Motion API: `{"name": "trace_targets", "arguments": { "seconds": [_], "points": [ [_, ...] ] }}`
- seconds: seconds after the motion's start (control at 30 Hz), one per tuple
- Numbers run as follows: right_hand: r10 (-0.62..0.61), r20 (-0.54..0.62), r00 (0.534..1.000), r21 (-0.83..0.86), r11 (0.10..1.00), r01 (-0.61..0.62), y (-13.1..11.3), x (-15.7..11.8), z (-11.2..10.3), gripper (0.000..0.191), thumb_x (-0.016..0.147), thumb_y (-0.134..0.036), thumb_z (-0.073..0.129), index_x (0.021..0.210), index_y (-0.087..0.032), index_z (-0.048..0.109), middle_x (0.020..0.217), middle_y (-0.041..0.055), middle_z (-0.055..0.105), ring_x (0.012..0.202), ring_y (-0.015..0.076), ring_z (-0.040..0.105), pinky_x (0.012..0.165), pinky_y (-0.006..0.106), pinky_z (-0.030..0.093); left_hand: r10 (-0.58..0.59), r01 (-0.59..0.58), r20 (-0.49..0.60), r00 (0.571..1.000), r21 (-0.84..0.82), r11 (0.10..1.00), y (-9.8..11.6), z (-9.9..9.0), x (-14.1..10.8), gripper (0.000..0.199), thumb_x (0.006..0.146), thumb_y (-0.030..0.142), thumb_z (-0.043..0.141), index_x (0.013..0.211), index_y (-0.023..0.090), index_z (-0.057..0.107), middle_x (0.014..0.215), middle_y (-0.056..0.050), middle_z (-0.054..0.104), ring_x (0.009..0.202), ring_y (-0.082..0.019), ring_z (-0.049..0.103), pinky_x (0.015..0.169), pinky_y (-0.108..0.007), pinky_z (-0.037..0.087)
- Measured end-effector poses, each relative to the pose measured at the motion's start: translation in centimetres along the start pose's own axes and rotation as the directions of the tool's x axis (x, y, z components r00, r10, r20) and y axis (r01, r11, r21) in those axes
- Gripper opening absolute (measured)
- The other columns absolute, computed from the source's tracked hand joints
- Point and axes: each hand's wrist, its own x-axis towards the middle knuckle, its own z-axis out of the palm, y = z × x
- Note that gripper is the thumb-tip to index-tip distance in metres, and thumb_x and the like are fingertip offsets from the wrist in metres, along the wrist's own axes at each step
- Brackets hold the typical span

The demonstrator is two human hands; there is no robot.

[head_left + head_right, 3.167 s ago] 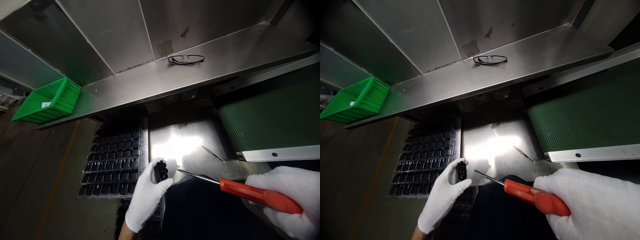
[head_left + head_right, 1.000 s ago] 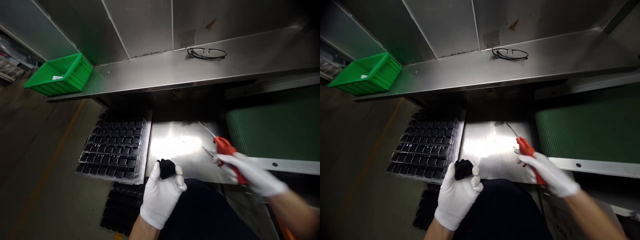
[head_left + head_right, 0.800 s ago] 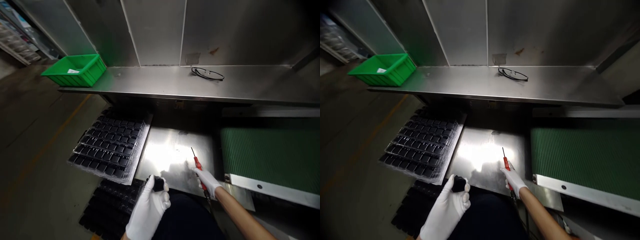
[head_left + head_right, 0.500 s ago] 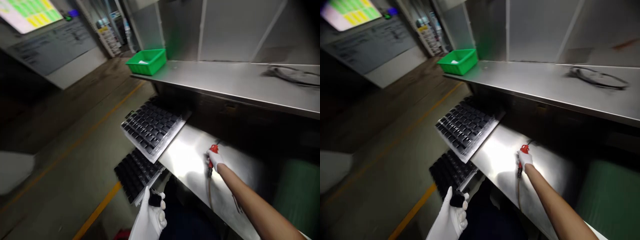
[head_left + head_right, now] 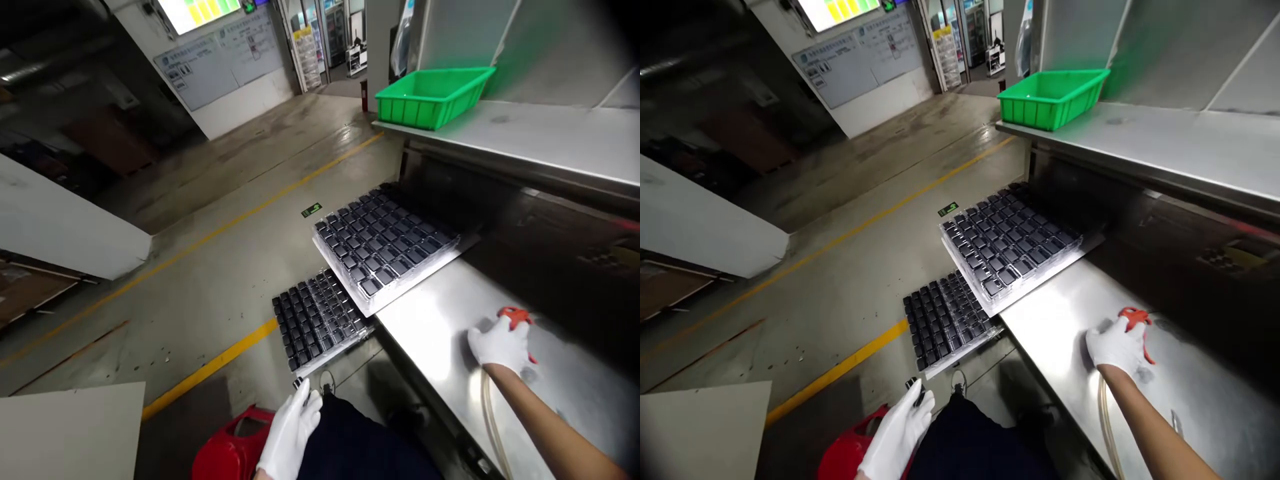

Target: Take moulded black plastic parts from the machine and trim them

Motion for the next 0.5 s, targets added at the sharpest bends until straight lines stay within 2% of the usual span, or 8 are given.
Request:
{"name": "trace_targets", "arguments": {
  "seconds": [0.1, 0.2, 0.33, 0.4, 0.5],
  "points": [
    [-0.206, -0.013, 0.978, -0.08, 0.976, 0.204, -2.9, -3.4, 2.1, 0.034, 0.091, -0.045, 0.044, 0.103, -0.016, 0.057, 0.115, 0.018, 0.051, 0.107, 0.0361, 0.055, 0.086, 0.044, 0.049, 0.143, -0.119, -0.052, 0.988, 0.323, 0.939, 0.8, -2.3, 6.4, 0.044, 0.074, 0.038, 0.087, 0.108, 0.019, 0.066, 0.101, -0.011, 0.076, 0.104, -0.028, 0.073, 0.095, -0.042, 0.058],
    [-0.26, -0.031, 0.965, -0.154, 0.955, 0.252, -6.4, -7.0, 5.9, 0.033, 0.095, -0.046, 0.037, 0.095, -0.017, 0.054, 0.103, 0.0138, 0.052, 0.097, 0.0306, 0.055, 0.083, 0.04, 0.047, 0.223, -0.178, -0.003, 0.975, 0.591, 0.786, 0.6, -4.5, 14.0, 0.036, 0.068, 0.03, 0.088, 0.094, 0.016, 0.068, 0.091, -0.006, 0.076, 0.095, -0.027, 0.072, 0.093, -0.041, 0.055],
    [-0.287, -0.108, 0.952, -0.284, 0.926, 0.247, -10.1, -10.2, 9.9, 0.035, 0.095, -0.051, 0.038, 0.094, -0.018, 0.047, 0.102, 0.0136, 0.05, 0.101, 0.0323, 0.05, 0.087, 0.042, 0.042, 0.235, -0.215, 0.111, 0.966, 0.85, 0.481, -0.6, -6.8, 24.3, 0.027, 0.075, 0.028, 0.084, 0.094, 0.016, 0.069, 0.094, -0.005, 0.074, 0.092, -0.023, 0.07, 0.092, -0.044, 0.054],
    [-0.3, -0.118, 0.947, -0.332, 0.911, 0.247, -11.2, -10.6, 10.8, 0.034, 0.095, -0.053, 0.04, 0.093, -0.019, 0.043, 0.099, 0.012, 0.049, 0.098, 0.0314, 0.05, 0.085, 0.041, 0.04, 0.247, -0.232, 0.159, 0.956, 0.925, 0.301, -1.4, -7.1, 29.4, 0.028, 0.079, 0.033, 0.081, 0.097, 0.016, 0.069, 0.102, -0.006, 0.073, 0.097, -0.024, 0.068, 0.095, -0.047, 0.053],
    [-0.355, -0.125, 0.926, -0.364, 0.885, 0.29, -12.1, -10.3, 11.1, 0.029, 0.095, -0.049, 0.04, 0.091, -0.021, 0.036, 0.095, 0.0091, 0.047, 0.096, 0.03, 0.05, 0.08, 0.039, 0.038, 0.264, -0.285, 0.263, 0.928, 0.957, 0.046, -2.7, -6.3, 36.7, 0.039, 0.082, 0.041, 0.078, 0.11, 0.015, 0.068, 0.115, -0.01, 0.069, 0.109, -0.027, 0.064, 0.102, -0.051, 0.049]
  ]
}}
